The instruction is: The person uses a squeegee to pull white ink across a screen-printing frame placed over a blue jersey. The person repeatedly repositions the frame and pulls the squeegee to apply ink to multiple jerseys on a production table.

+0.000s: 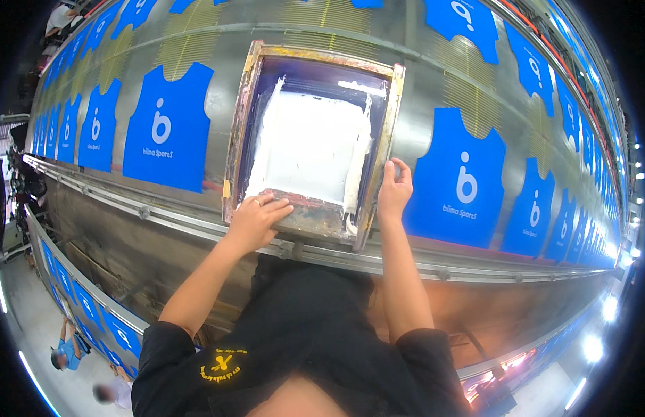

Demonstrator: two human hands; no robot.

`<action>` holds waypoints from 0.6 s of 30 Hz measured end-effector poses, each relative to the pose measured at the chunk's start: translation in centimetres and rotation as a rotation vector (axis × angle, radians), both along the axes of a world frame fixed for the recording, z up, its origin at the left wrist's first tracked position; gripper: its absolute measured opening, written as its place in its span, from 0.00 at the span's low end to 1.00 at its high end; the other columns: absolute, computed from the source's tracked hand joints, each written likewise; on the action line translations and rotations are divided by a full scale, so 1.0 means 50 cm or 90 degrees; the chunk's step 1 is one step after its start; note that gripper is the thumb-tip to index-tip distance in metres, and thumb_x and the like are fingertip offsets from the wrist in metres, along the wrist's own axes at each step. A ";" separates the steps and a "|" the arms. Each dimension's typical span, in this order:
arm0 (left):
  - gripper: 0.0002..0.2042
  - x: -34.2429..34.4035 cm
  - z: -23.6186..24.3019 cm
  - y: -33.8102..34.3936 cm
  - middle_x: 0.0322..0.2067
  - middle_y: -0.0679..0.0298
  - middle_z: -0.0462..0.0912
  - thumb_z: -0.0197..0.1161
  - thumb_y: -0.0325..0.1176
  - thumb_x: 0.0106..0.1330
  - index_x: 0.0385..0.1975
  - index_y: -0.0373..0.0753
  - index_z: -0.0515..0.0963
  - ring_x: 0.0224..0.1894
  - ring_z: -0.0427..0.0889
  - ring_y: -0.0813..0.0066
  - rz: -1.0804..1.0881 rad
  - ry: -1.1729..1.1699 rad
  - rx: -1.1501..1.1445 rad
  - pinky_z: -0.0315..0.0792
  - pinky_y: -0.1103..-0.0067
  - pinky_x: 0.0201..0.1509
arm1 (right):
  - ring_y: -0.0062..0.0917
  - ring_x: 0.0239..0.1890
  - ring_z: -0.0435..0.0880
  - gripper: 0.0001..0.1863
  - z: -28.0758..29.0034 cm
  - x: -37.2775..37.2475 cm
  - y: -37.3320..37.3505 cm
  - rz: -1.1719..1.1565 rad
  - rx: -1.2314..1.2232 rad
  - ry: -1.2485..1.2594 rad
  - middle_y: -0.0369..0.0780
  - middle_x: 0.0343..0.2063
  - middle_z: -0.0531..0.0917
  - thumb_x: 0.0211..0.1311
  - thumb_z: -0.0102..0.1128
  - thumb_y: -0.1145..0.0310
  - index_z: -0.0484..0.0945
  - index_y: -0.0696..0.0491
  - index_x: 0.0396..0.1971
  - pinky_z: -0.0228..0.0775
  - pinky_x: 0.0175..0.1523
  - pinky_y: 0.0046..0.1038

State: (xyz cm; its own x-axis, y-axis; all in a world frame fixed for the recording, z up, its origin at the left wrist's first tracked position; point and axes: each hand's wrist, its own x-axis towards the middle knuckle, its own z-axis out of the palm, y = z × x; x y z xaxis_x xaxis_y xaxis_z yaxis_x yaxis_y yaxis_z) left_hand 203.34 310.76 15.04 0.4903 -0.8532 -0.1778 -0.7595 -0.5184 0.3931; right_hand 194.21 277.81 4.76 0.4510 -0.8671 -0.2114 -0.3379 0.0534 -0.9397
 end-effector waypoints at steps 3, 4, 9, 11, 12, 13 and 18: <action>0.26 0.033 0.008 0.006 0.55 0.65 0.88 0.73 0.30 0.53 0.57 0.47 0.85 0.56 0.86 0.58 -0.028 0.042 -0.031 0.80 0.63 0.59 | 0.11 0.24 0.66 0.15 0.001 0.023 0.019 0.022 -0.104 0.057 0.27 0.24 0.74 0.74 0.67 0.60 0.82 0.54 0.52 0.58 0.28 0.23; 0.25 0.049 0.011 -0.004 0.52 0.64 0.89 0.72 0.31 0.54 0.55 0.46 0.85 0.52 0.87 0.57 -0.033 0.069 -0.025 0.81 0.63 0.57 | 0.11 0.24 0.65 0.16 0.003 0.024 0.020 0.035 -0.088 0.069 0.27 0.24 0.73 0.74 0.67 0.59 0.82 0.54 0.52 0.57 0.28 0.23; 0.17 0.208 0.037 -0.121 0.46 0.62 0.91 0.72 0.41 0.64 0.52 0.52 0.86 0.48 0.89 0.58 -0.006 0.076 0.006 0.81 0.63 0.52 | 0.11 0.25 0.63 0.16 0.018 0.011 0.022 0.047 -0.030 0.087 0.27 0.25 0.71 0.74 0.67 0.59 0.81 0.52 0.53 0.56 0.29 0.23; 0.15 0.303 0.045 -0.179 0.46 0.64 0.91 0.68 0.48 0.69 0.52 0.54 0.86 0.49 0.89 0.58 -0.034 0.062 0.021 0.80 0.61 0.52 | 0.13 0.26 0.69 0.15 0.014 0.013 0.021 0.031 -0.031 0.128 0.29 0.26 0.76 0.73 0.68 0.60 0.82 0.52 0.51 0.62 0.31 0.24; 0.16 0.345 0.043 -0.215 0.47 0.64 0.91 0.68 0.48 0.69 0.53 0.55 0.85 0.50 0.89 0.57 -0.033 0.058 0.057 0.80 0.60 0.53 | 0.14 0.27 0.72 0.14 0.010 0.016 0.020 0.035 -0.031 0.132 0.30 0.27 0.78 0.72 0.69 0.61 0.82 0.52 0.51 0.65 0.32 0.25; 0.16 0.392 0.043 -0.240 0.47 0.63 0.91 0.68 0.48 0.68 0.54 0.55 0.85 0.50 0.89 0.56 -0.057 0.071 0.061 0.80 0.61 0.53 | 0.14 0.27 0.72 0.15 0.004 0.018 0.018 0.030 -0.035 0.125 0.30 0.27 0.79 0.72 0.69 0.61 0.82 0.52 0.51 0.65 0.33 0.24; 0.15 0.530 -0.001 -0.340 0.41 0.61 0.91 0.69 0.48 0.67 0.49 0.52 0.87 0.48 0.88 0.55 -0.048 0.003 0.083 0.80 0.60 0.51 | 0.21 0.36 0.78 0.18 0.005 0.013 0.016 0.018 0.033 0.152 0.37 0.35 0.83 0.71 0.71 0.57 0.82 0.54 0.51 0.71 0.42 0.27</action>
State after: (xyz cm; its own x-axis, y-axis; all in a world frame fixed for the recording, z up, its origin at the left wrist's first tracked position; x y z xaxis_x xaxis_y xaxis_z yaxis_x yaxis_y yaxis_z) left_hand 229.85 293.76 15.01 0.4246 -0.8569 -0.2923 -0.7962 -0.5071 0.3301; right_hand 194.83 278.64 5.01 0.4067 -0.8400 -0.3593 -0.5522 0.0873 -0.8291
